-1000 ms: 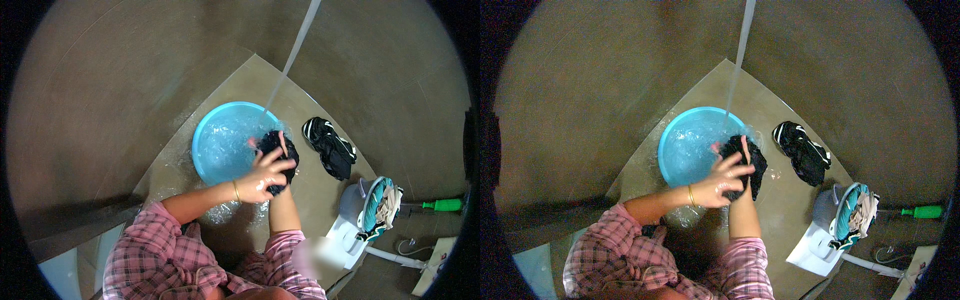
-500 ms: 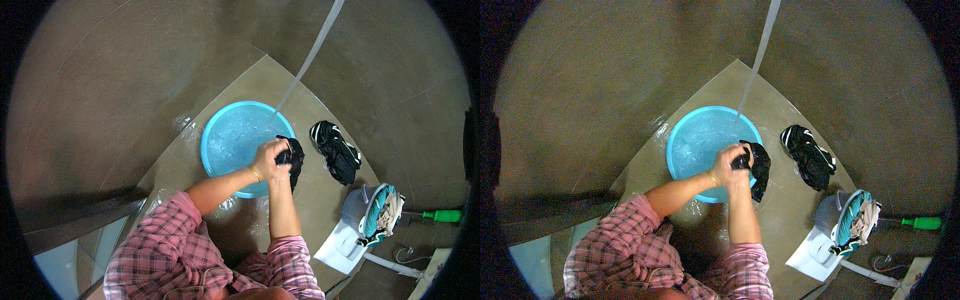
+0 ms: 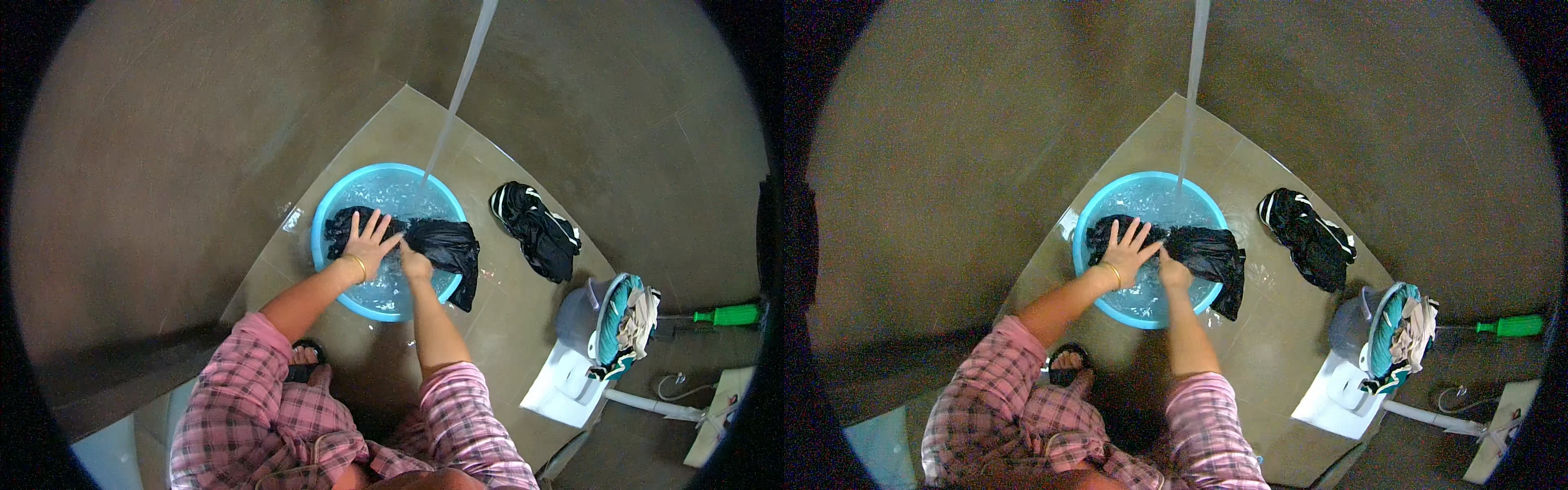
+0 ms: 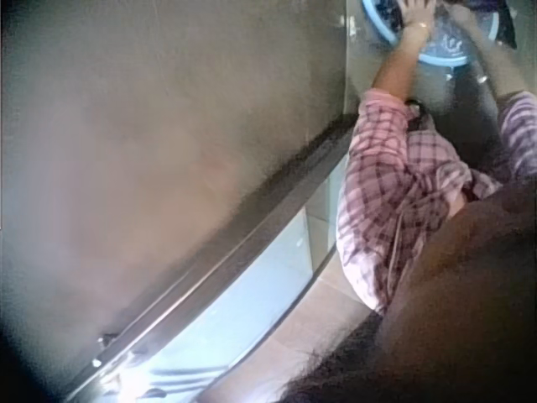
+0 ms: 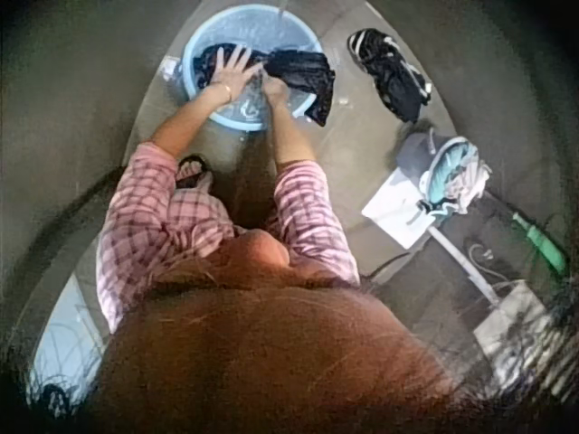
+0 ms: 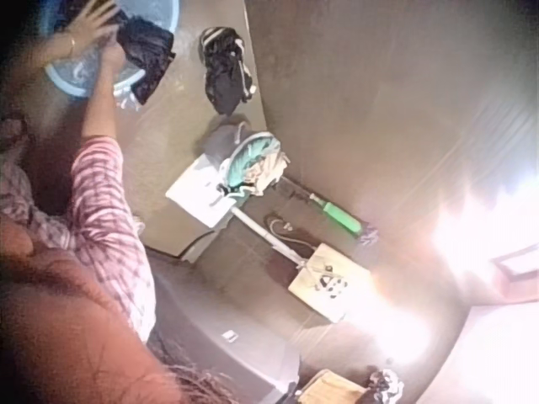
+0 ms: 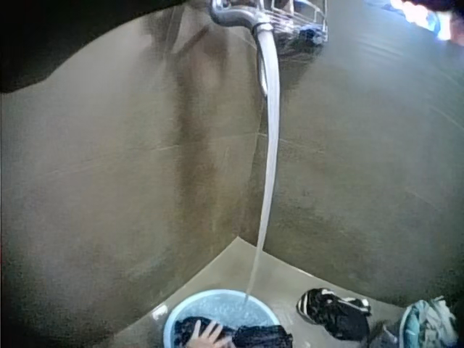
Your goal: The person sits on the floor and hand-washes dark-colored clothes in a blue basin filled with water. They repeatedly submerge, scrub, and wring out the garments, then rinse them under a running tap before wringing them out again.
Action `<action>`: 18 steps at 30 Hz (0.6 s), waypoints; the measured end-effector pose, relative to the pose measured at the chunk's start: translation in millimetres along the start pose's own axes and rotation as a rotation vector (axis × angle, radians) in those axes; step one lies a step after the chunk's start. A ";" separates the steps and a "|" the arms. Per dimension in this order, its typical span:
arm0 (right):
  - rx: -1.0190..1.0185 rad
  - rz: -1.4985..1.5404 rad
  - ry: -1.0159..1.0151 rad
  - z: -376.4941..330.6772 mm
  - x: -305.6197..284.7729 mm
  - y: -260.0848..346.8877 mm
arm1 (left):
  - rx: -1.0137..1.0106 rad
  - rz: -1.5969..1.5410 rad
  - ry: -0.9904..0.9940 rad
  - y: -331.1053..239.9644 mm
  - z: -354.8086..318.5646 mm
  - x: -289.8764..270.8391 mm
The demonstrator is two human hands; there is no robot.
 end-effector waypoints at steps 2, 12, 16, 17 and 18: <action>-0.054 -0.131 0.115 9.5 31.4 -6.7 | 0.017 0.159 -0.023 8.9 2.2 24.8; -0.089 1.291 0.037 14.5 -26.0 -22.7 | -0.028 -0.589 0.238 21.3 3.3 70.2; -0.446 1.482 -0.106 -73.3 -161.5 27.3 | 0.041 -1.263 -0.072 28.8 1.6 59.7; -0.547 1.464 -0.065 -84.9 -178.6 42.8 | 0.052 -1.359 -0.239 45.8 -2.5 56.0; -0.642 1.433 -0.096 -102.3 -200.0 40.8 | 0.007 -1.400 -0.206 32.1 -3.6 45.8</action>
Point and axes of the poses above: each hand's wrist, its own z-axis towards the middle knuckle, its own x-axis out of the palm, y = z × x, the point moved 9 cm from there along z, towards the middle knuckle, and after that the axes turned 12 degrees about -z, right-handed, at the moved point
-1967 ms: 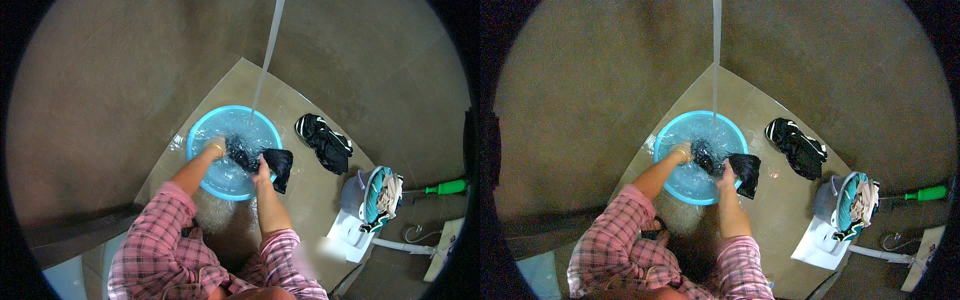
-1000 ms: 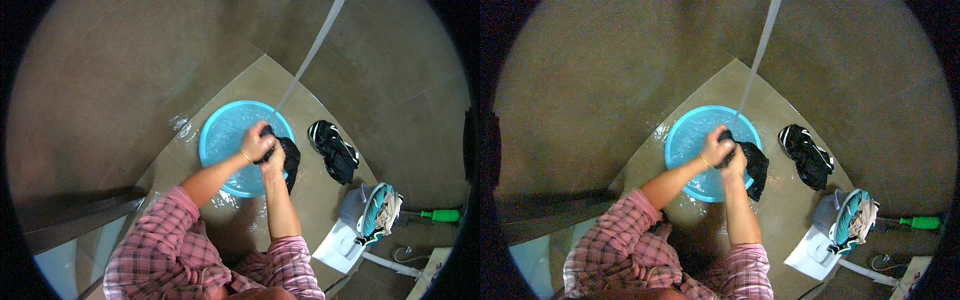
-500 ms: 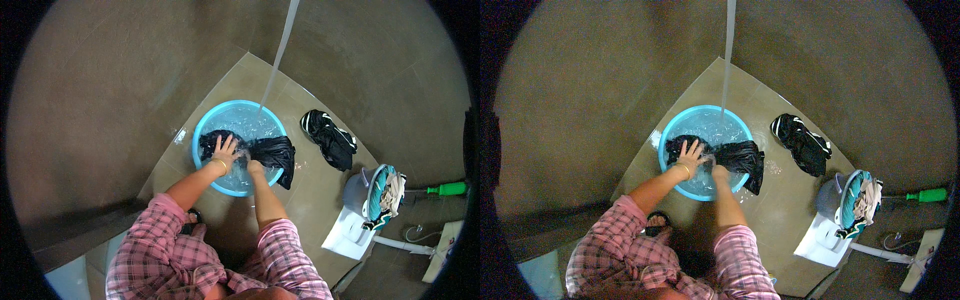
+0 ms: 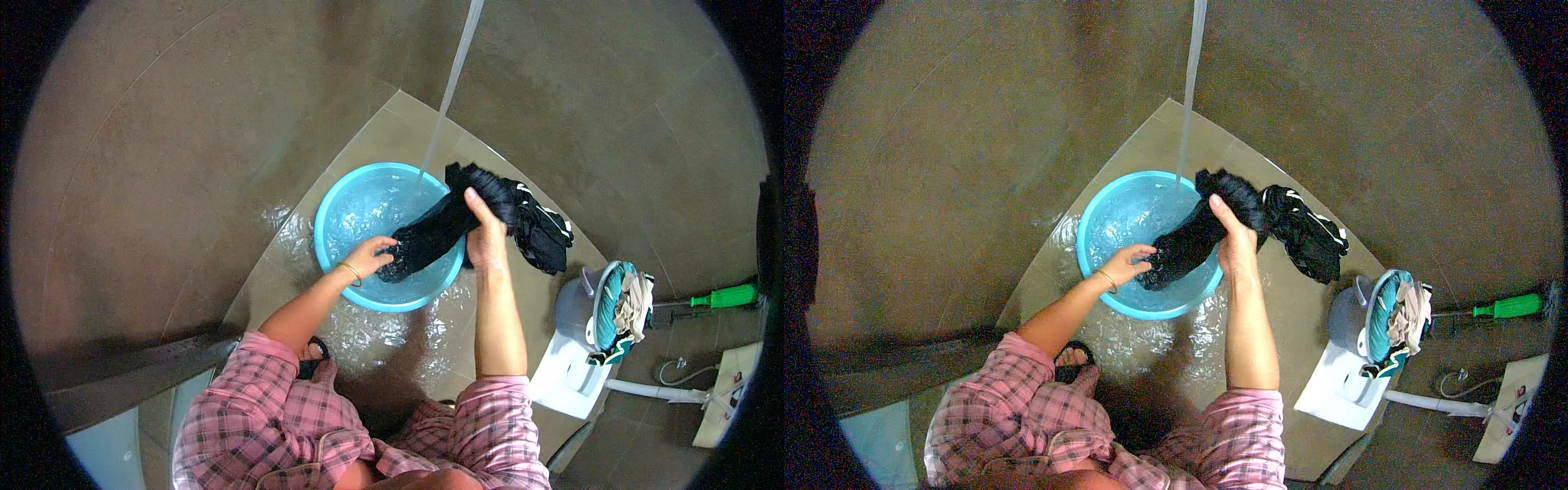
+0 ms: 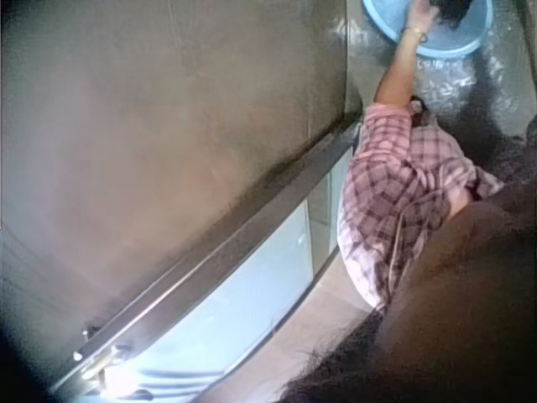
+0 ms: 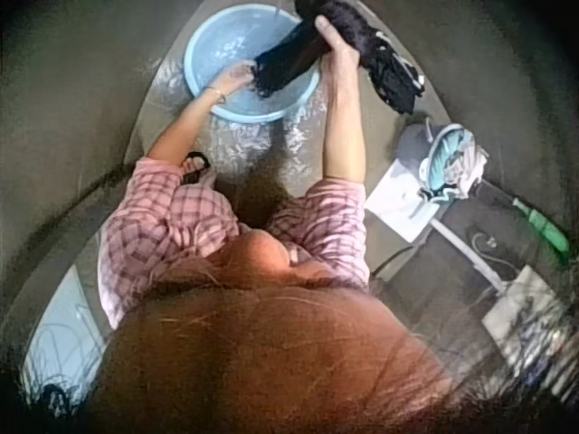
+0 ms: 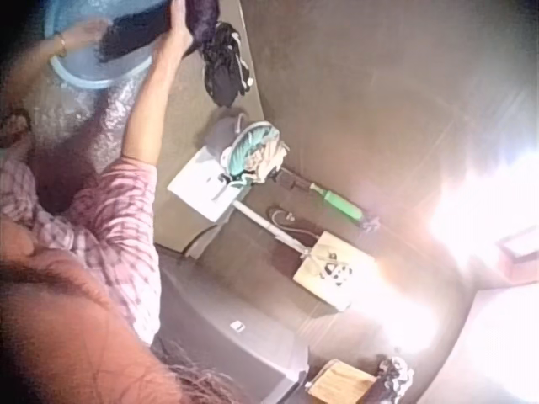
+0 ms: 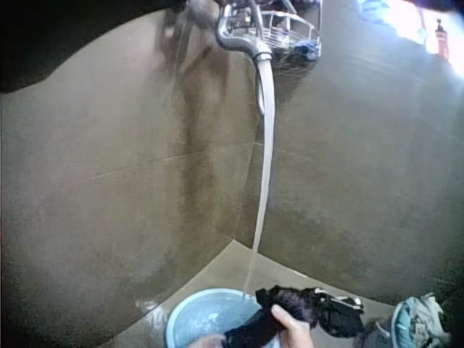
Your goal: The person sits on the floor and hand-washes dark-colored clothes in a blue basin filled with water. They repeatedly submerge, scrub, and wring out the garments, then rinse them under a running tap before wringing them out again.
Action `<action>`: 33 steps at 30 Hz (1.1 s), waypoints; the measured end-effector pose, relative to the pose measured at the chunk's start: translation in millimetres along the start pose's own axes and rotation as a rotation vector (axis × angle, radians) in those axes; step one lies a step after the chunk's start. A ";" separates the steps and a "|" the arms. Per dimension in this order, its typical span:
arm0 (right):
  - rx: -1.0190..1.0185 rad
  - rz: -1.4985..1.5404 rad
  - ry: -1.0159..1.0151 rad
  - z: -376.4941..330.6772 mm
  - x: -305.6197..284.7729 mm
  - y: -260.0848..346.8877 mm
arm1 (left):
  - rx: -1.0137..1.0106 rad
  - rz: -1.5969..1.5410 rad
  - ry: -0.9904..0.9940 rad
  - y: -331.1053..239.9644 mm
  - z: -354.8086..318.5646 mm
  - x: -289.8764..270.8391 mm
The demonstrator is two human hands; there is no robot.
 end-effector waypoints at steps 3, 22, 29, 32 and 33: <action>-0.203 -0.163 0.180 -30.6 48.5 82.8 | 0.096 -0.170 -0.096 -40.0 -7.2 -19.5; -0.326 -1.032 0.736 -101.3 44.0 -19.2 | 0.237 -0.940 0.116 -201.5 -117.3 8.1; 1.027 -0.228 0.129 -169.3 -95.1 -219.2 | 0.794 -1.166 0.111 -305.6 -189.0 -49.3; 0.927 0.016 -0.007 -163.9 -64.1 -242.9 | 0.827 -1.169 0.056 -310.2 -207.8 -60.5; 0.925 -0.022 -0.073 -166.0 -68.3 -246.4 | 0.828 -1.131 0.003 -306.4 -213.0 -63.4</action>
Point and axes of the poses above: each hand's wrist, its own z-axis towards the middle knuckle, its own x-axis out of the palm, y = z × x, the point moved 9 cm from there along z, towards the middle knuckle, and after that the axes turned 12 degrees about -z, right-handed, at the moved point
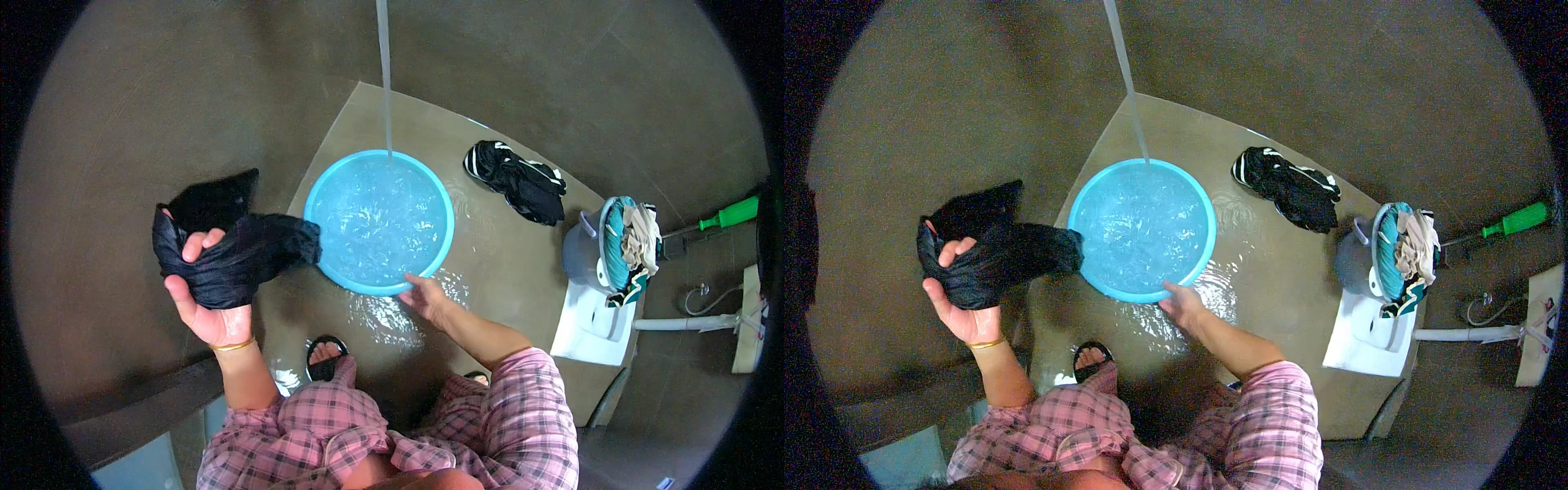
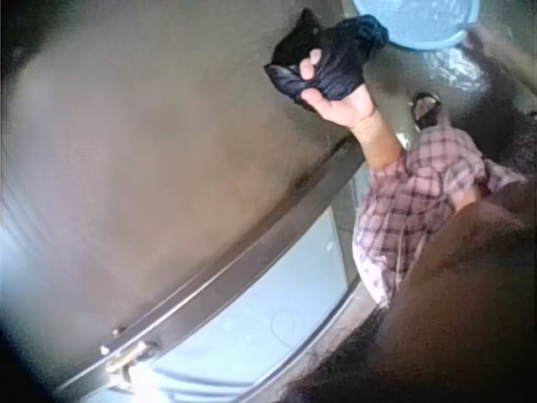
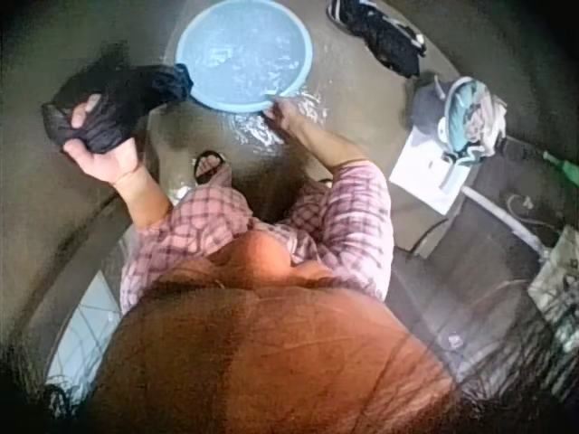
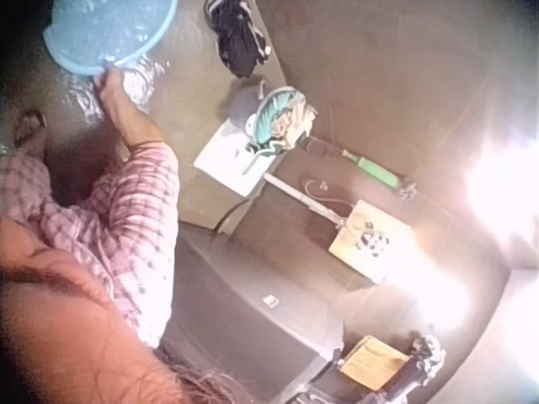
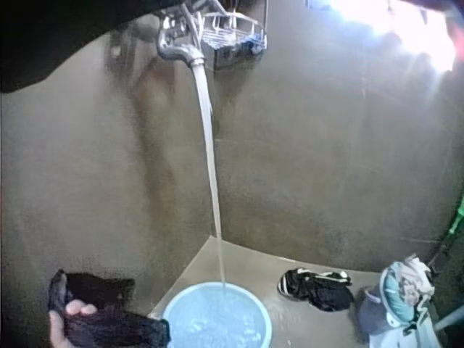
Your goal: The person sits on the floor and hand-washes dark-colored clothes in a blue basin filled with water. They repeatedly submerge, scrub, and wring out the garments, then rinse them under a running tap before wringing them out again.
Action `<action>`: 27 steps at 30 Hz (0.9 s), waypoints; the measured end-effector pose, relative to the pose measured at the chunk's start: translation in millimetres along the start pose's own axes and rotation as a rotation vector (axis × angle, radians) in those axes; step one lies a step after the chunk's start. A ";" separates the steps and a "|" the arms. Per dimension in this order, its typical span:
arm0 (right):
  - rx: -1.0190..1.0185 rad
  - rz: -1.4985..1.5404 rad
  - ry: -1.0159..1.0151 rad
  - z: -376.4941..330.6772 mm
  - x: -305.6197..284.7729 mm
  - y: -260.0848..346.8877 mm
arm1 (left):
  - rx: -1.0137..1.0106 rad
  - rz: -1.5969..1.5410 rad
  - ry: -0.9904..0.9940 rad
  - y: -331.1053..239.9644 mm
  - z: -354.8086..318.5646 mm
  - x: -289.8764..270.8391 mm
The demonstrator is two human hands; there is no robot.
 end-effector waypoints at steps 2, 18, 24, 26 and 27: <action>-0.025 -0.016 -0.143 7.3 -6.6 -0.7 | 0.033 0.053 -0.088 -13.9 -10.9 -16.5; -0.715 0.352 -0.493 -46.0 -39.6 204.5 | -0.058 0.491 -0.475 -5.2 -51.4 -109.1; -0.649 0.109 -0.508 -72.9 -38.3 220.8 | -0.151 0.495 -0.404 21.7 -42.7 -104.8; -0.649 0.052 -0.506 -84.5 -41.7 223.4 | -0.184 0.476 -0.390 31.0 -41.5 -105.2; -0.692 0.072 -0.503 -91.1 -44.3 227.4 | -0.191 0.472 -0.387 33.4 -41.4 -106.7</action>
Point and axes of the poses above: each hand's wrist, its own z-axis towards the middle knuckle, its own x-axis out of the palm, y = z × x, the point moved 9 cm from there along z, towards the middle knuckle, and after that the axes turned 12 degrees about -z, right-handed, at the moved point
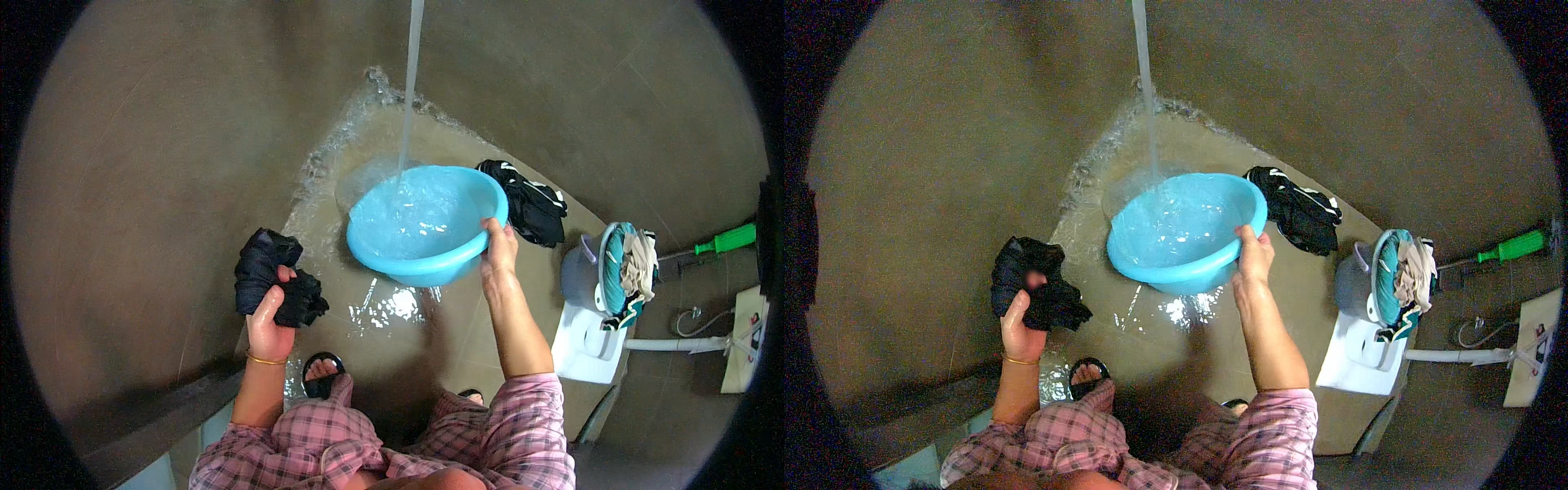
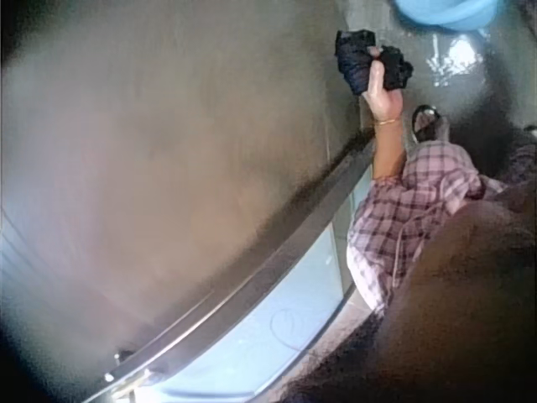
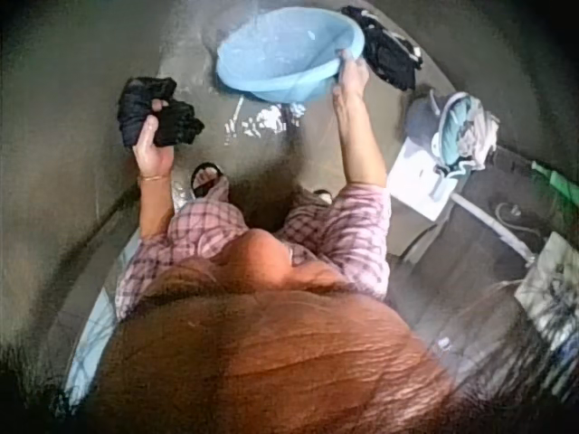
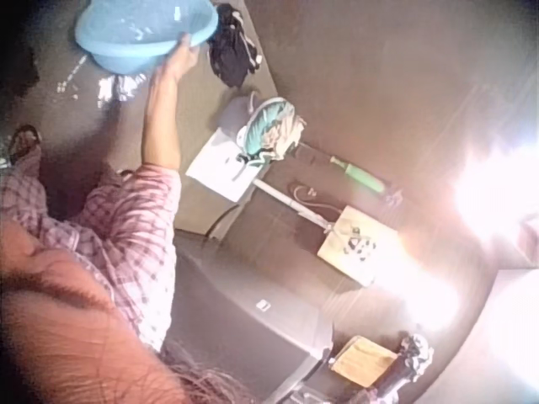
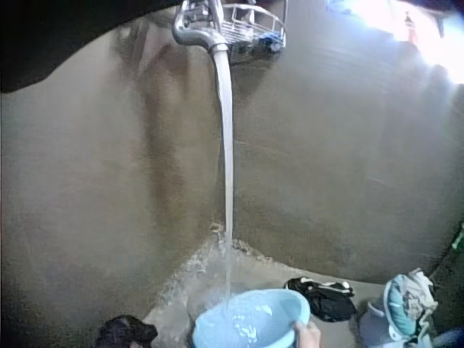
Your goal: The person sits on the floor and hand-washes dark-colored clothes in a blue basin filled with water. They repeatedly submerge, scrub, and wring out the garments, then rinse them under a running tap before wringing them out again.
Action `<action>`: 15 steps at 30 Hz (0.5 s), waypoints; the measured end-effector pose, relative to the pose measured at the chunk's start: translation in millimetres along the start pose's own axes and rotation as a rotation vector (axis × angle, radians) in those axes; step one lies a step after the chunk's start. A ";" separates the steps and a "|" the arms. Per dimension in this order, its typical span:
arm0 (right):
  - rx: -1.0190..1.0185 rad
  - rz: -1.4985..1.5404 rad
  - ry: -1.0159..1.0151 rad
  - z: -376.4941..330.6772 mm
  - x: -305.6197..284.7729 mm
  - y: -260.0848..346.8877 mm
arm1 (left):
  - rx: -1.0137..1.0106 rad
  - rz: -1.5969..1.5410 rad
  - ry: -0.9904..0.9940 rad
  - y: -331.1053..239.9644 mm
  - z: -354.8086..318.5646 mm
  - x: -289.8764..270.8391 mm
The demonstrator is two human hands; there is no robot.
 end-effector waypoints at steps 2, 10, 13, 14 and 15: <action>-0.024 -0.030 0.002 -5.7 -11.6 16.0 | -0.014 -0.009 0.011 5.0 1.0 -0.5; -0.171 -0.413 -0.161 -43.2 -107.3 47.9 | -0.177 0.031 0.059 42.2 8.4 17.1; -0.253 -0.488 -0.146 -66.9 -124.1 64.5 | -0.248 0.053 0.148 56.5 11.0 10.7; -0.321 -0.606 -0.184 -70.4 -138.9 67.6 | -0.301 0.033 0.147 67.8 8.3 15.4; -0.360 -0.724 -0.199 -79.7 -148.0 67.4 | -0.352 0.014 0.143 76.1 5.1 21.2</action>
Point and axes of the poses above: each hand's wrist, its own z-axis towards the middle knuckle, its own x-axis out of the palm, y = z × x, the point moved 9 cm from there along z, towards the middle knuckle, and after that the axes turned 12 degrees about -z, right-handed, at the moved point
